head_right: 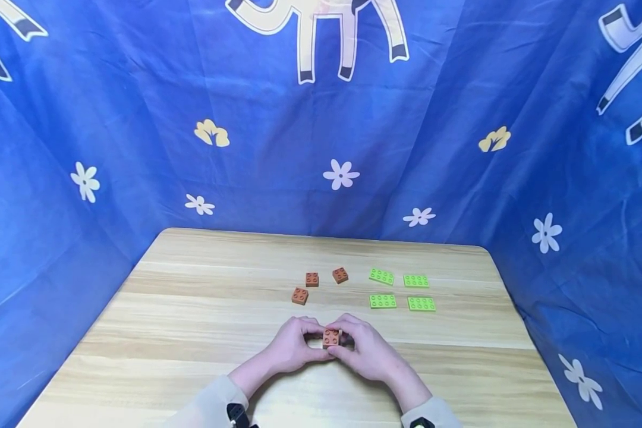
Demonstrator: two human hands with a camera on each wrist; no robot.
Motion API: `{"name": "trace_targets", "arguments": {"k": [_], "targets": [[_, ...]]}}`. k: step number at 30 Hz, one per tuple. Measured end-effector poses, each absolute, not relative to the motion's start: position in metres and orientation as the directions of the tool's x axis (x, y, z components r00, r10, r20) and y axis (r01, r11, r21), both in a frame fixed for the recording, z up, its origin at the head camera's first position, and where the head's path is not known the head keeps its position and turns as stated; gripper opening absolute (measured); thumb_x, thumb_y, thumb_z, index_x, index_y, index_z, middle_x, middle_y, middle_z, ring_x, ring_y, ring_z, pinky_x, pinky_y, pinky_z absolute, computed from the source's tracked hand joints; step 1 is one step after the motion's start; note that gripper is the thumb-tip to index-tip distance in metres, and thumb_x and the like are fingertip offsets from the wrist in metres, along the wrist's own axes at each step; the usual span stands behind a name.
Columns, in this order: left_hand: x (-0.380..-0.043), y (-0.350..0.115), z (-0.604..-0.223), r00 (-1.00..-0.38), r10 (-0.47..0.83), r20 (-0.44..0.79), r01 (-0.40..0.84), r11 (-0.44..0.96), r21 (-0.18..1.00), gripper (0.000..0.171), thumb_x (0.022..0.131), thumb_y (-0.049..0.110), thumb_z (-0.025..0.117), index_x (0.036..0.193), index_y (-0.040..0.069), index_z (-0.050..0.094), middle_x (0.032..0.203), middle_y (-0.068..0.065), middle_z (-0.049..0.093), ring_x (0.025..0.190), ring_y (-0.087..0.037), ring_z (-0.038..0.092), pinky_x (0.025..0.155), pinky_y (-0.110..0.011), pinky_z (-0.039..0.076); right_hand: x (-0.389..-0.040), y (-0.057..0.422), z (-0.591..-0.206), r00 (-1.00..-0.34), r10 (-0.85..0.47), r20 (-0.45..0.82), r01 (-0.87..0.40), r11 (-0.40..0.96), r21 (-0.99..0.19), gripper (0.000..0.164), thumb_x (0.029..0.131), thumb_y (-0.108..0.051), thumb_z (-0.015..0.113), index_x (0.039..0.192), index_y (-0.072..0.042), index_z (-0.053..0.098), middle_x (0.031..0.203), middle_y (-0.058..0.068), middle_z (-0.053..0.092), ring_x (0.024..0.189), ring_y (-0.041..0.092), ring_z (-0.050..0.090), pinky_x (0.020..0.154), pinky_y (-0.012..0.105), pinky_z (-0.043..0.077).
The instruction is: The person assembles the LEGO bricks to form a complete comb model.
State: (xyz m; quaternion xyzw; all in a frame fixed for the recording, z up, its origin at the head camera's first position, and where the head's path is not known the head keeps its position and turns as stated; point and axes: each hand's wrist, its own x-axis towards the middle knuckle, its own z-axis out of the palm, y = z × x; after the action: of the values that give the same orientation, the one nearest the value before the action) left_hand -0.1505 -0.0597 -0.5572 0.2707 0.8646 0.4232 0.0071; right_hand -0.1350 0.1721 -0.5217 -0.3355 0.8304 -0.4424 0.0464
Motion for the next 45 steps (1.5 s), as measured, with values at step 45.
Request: {"name": "trace_targets", "arguments": {"k": [45], "targets": [[-0.152, -0.059, -0.557, -0.854, 0.476, 0.211, 0.464, 0.511, 0.723, 0.037, 0.079, 0.046, 0.094, 0.109, 0.028, 0.084, 0.09, 0.028, 0.069, 0.088, -0.001, 0.065, 0.09, -0.033, 0.046, -0.137, 0.168, -0.527, -0.811, -0.536, 0.232, -0.509, 0.453, -0.732, 0.035, 0.094, -0.028, 0.082, 0.127, -0.018, 0.074, 0.099, -0.014, 0.062, 0.08, 0.011, 0.06, 0.07, 0.028, 0.054]]}}
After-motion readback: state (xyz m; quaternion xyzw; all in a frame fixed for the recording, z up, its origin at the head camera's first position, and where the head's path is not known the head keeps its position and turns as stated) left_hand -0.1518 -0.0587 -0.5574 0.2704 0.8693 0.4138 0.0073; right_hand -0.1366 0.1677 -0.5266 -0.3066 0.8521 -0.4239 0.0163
